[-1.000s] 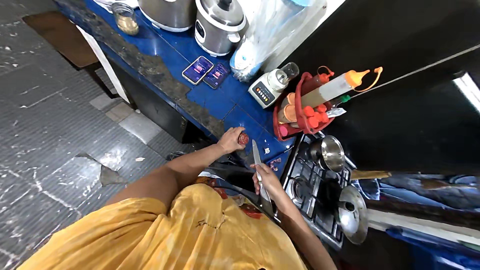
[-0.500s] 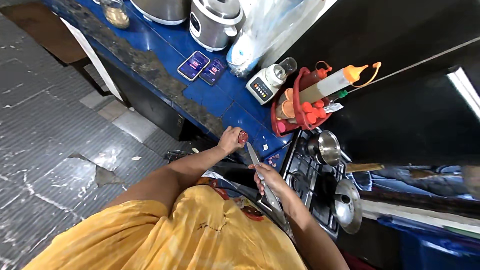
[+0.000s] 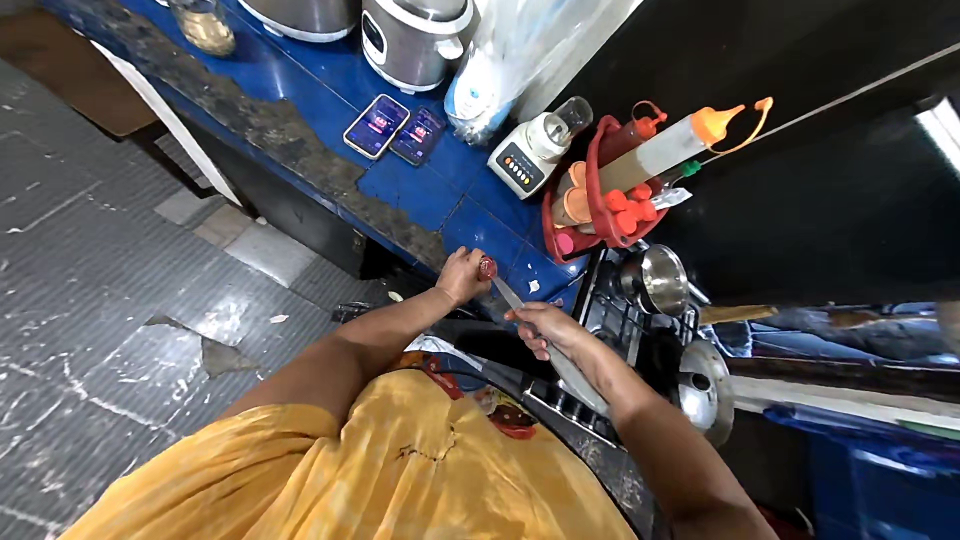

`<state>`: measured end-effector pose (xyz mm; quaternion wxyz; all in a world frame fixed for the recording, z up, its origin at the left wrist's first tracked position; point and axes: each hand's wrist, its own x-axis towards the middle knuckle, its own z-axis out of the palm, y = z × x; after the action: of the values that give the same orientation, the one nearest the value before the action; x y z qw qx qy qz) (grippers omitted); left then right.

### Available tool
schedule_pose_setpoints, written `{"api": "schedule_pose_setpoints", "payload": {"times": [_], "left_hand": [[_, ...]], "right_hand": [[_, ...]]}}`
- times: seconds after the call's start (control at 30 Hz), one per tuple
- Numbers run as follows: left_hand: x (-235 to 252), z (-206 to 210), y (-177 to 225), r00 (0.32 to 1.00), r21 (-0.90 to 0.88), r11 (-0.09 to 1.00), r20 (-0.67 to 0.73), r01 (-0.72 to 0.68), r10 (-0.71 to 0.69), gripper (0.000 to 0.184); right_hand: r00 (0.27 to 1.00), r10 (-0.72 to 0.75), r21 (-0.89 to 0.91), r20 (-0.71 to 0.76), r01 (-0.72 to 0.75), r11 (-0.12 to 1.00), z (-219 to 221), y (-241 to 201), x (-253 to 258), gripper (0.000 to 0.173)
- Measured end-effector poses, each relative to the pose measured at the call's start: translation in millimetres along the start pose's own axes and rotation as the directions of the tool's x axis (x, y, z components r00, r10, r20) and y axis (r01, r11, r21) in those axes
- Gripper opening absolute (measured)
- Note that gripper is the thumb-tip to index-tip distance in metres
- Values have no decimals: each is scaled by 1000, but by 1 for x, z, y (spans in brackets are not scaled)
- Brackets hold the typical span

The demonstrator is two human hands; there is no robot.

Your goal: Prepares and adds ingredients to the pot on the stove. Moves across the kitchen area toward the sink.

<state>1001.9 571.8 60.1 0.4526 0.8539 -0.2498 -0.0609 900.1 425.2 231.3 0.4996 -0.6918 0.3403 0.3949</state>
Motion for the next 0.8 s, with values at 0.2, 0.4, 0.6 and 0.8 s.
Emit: {"api": "schedule_pose_setpoints", "payload": {"times": [0.2, 0.4, 0.6, 0.8], "left_hand": [[5, -2, 7, 995, 27, 995, 17, 101, -101, 64], [7, -5, -2, 999, 55, 998, 15, 41, -42, 58], [9, -4, -5, 999, 75, 997, 21, 27, -29, 60], [9, -1, -11, 999, 50, 998, -9, -32, 32, 57]], "right_hand": [[885, -289, -179, -364, 238, 955, 74, 54, 44, 35], [994, -109, 167, -14, 110, 980, 6, 21, 8, 31], [989, -49, -262, -141, 10, 965, 17, 13, 11, 36], [997, -59, 158, 49, 51, 986, 1, 13, 7, 32]]}}
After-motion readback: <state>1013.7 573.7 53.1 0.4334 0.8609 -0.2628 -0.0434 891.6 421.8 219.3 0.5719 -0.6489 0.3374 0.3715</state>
